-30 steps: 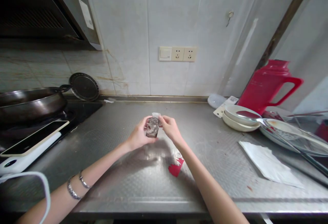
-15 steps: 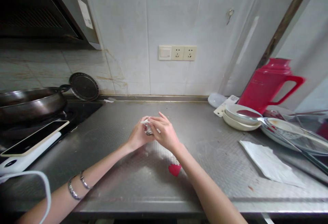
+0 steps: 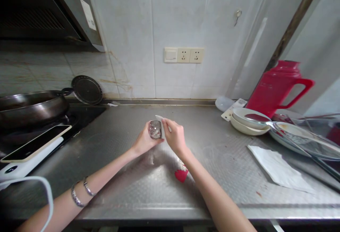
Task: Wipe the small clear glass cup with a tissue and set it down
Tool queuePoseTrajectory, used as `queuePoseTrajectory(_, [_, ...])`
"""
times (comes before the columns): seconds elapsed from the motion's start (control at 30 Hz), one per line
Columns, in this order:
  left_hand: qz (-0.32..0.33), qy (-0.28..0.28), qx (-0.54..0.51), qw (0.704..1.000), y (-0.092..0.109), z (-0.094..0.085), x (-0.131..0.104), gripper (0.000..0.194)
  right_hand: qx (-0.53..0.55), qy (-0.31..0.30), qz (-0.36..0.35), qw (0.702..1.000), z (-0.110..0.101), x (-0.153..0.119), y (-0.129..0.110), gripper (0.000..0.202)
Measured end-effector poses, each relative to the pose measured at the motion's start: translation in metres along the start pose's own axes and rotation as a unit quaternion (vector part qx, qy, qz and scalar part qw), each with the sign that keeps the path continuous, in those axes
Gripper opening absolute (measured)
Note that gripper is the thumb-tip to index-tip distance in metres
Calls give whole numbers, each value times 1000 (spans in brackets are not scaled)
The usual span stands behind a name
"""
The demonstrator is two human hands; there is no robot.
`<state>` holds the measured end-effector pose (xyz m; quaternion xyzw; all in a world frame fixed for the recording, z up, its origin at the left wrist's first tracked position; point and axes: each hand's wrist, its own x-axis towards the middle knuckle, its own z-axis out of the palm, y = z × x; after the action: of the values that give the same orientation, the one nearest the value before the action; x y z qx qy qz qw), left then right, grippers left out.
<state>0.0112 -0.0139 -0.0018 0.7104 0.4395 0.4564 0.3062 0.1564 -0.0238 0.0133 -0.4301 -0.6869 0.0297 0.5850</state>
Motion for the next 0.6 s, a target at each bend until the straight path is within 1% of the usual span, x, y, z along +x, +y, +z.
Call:
queuePoseTrajectory(0.1, [4, 0, 2, 1000, -2, 2, 0, 71, 12, -39, -36, 999, 6, -6, -1, 25])
queuePoseTrajectory(0.17, [0, 8, 1, 1000, -8, 1, 3, 71, 20, -47, -52, 997, 7, -8, -3, 25])
queuePoseTrajectory(0.27, [-5, 25, 0, 1000, -20, -1, 10, 76, 32, -68, -71, 995, 6, -8, -6, 25])
queuePoseTrajectory(0.3, [-6, 29, -3, 1000, -23, -2, 12, 76, 33, -68, -62, 995, 5, -7, -6, 25])
queuePoseTrajectory(0.37, [-4, 30, -25, 999, -27, -3, 15, 74, 21, -38, -11, 999, 3, -4, -4, 29])
queuePoseTrajectory(0.47, [2, 0, -80, 997, -24, -1, 13, 81, -15, 17, 72, 997, 3, 1, 2, 38])
queuePoseTrajectory(0.53, [6, -21, -80, 997, -21, 2, 10, 89, -26, 12, 94, 995, 5, 3, 5, 41])
queuePoseTrajectory(0.6, [13, -21, -50, 998, -20, 6, 7, 90, -19, -10, 103, 994, 9, 3, 4, 42])
